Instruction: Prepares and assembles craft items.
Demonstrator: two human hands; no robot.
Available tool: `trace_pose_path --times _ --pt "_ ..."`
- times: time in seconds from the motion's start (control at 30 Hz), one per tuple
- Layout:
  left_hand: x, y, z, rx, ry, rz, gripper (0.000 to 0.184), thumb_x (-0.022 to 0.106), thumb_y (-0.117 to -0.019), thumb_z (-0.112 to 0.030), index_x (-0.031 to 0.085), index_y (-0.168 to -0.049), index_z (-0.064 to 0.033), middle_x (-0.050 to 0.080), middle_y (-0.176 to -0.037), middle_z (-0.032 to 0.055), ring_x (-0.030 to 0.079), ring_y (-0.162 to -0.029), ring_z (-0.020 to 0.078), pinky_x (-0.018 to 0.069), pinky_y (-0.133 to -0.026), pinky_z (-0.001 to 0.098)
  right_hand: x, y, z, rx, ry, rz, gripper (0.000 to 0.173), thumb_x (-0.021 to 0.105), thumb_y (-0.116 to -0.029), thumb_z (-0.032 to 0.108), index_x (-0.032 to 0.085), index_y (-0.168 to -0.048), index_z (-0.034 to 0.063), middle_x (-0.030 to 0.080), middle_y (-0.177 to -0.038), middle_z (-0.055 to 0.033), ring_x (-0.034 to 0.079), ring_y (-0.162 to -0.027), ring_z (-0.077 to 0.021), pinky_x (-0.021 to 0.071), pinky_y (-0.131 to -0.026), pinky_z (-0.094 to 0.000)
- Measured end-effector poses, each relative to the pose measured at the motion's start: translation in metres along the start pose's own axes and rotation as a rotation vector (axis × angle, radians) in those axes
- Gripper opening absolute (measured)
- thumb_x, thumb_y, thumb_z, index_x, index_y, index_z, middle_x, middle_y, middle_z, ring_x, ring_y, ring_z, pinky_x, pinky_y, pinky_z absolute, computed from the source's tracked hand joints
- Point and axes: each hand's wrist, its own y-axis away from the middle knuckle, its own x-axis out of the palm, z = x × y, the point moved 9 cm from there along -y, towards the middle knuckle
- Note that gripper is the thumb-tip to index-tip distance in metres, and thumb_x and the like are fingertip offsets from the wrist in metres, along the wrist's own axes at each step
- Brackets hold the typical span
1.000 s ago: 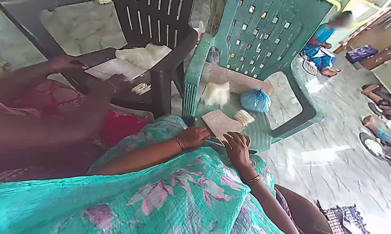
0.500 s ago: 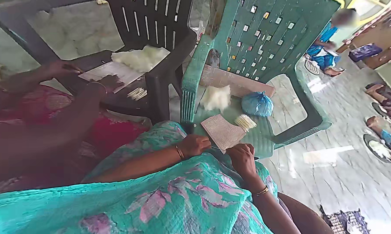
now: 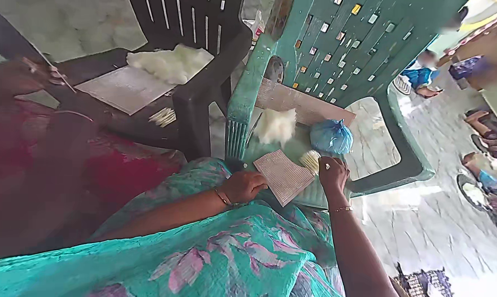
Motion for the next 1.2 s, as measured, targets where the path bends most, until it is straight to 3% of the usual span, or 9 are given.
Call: trace_pose_path --times 0.13,0.3,0.4,0.57,0.73,0.83,1.03,1.1,1.2 --pt "-0.001 0.0 0.005 -0.025 0.008 -0.016 0.029 0.053 -0.1042 -0.022 0.074 -0.099 -0.0024 0.074 -0.095 0.014 0.073 -0.084 0.0275 0.0596 -0.073 0.044 0.032 -0.014 -0.002 0.009 0.139 0.097 0.025 0.06 -0.1011 0.024 0.078 -0.112 0.011 0.07 -0.119 -0.0212 0.058 -0.123 -0.0432 0.0346 -0.108 -0.0668" --pt "0.001 -0.002 0.012 -0.054 0.044 0.0 0.029 0.053 -0.104 -0.021 0.074 -0.1 -0.0023 0.074 -0.097 0.014 0.073 -0.087 0.027 0.0595 -0.075 0.0435 0.011 0.004 -0.007 -0.004 0.078 -0.086 0.028 0.057 -0.1015 0.019 0.076 -0.121 0.0103 0.069 -0.121 -0.0226 0.06 -0.121 -0.0446 0.0366 -0.105 -0.0675" --pt "0.006 -0.005 0.015 -0.062 0.054 -0.005 0.028 0.054 -0.1035 -0.021 0.074 -0.1 -0.0023 0.074 -0.097 0.0137 0.073 -0.089 0.0265 0.0597 -0.077 0.0437 0.004 0.014 -0.011 -0.002 0.061 -0.109 0.031 0.052 -0.1032 0.015 0.073 -0.126 0.0111 0.067 -0.125 -0.0233 0.058 -0.122 -0.0457 0.0364 -0.104 -0.0675" --pt "0.012 -0.01 0.016 -0.033 0.084 0.01 0.028 0.054 -0.1037 -0.022 0.074 -0.1 -0.003 0.074 -0.097 0.0126 0.073 -0.09 0.0251 0.0599 -0.078 0.0421 0.032 0.016 -0.024 0.06 0.179 0.154 0.042 0.047 -0.1017 0.005 0.069 -0.134 0.0196 0.06 -0.142 -0.0153 0.051 -0.135 -0.041 0.0336 -0.11 -0.0649" --pt "0.007 -0.012 0.021 -0.11 0.149 0.006 0.029 0.053 -0.1038 -0.02 0.074 -0.101 -0.0002 0.074 -0.099 0.0157 0.073 -0.091 0.0274 0.0593 -0.079 0.0436 0.007 0.013 -0.012 0.028 0.084 -0.025 0.041 0.044 -0.1024 0.004 0.066 -0.136 0.0102 0.06 -0.14 -0.0237 0.053 -0.131 -0.0469 0.0357 -0.107 -0.0678" --pt "0.006 -0.016 0.027 -0.143 0.192 -0.019 0.03 0.051 -0.1044 -0.02 0.073 -0.102 0.0003 0.073 -0.099 0.0165 0.072 -0.09 0.0274 0.059 -0.08 0.0428 -0.004 -0.001 0.008 -0.085 0.006 -0.077 0.035 0.048 -0.1027 0.007 0.07 -0.13 0.0094 0.062 -0.136 -0.0236 0.054 -0.129 -0.0476 0.036 -0.106 -0.069" --pt "0.003 -0.02 0.04 -0.273 0.27 -0.071 0.034 0.045 -0.1072 -0.024 0.068 -0.108 0.0016 0.069 -0.095 0.0161 0.067 -0.08 0.0228 0.057 -0.074 0.0378 0.022 -0.044 0.074 -0.316 -0.061 0.086 0.028 0.062 -0.0996 0.014 0.072 -0.125 0.0061 0.064 -0.133 -0.0219 0.054 -0.129 -0.0448 0.0397 -0.104 -0.0666" --pt "0.001 -0.021 0.043 -0.302 0.276 -0.08 0.035 0.044 -0.108 -0.026 0.066 -0.109 0.0011 0.069 -0.092 0.0152 0.067 -0.077 0.022 0.0564 -0.071 0.0388 0.044 -0.057 0.09 -0.327 -0.105 0.166 0.033 0.068 -0.0983 0.02 0.069 -0.126 0.0016 0.065 -0.128 -0.024 0.058 -0.123 -0.0441 0.0439 -0.103 -0.0628" --pt "-0.001 -0.021 0.042 -0.338 0.287 -0.036 0.035 0.043 -0.1079 -0.025 0.066 -0.113 0.0018 0.07 -0.094 0.0168 0.069 -0.08 0.0257 0.0567 -0.073 0.0433 0.073 -0.067 0.104 -0.195 -0.219 0.295 0.045 0.074 -0.0952 0.03 0.066 -0.126 -0.0015 0.063 -0.127 -0.027 0.063 -0.112 -0.0427 0.0502 -0.095 -0.0585"
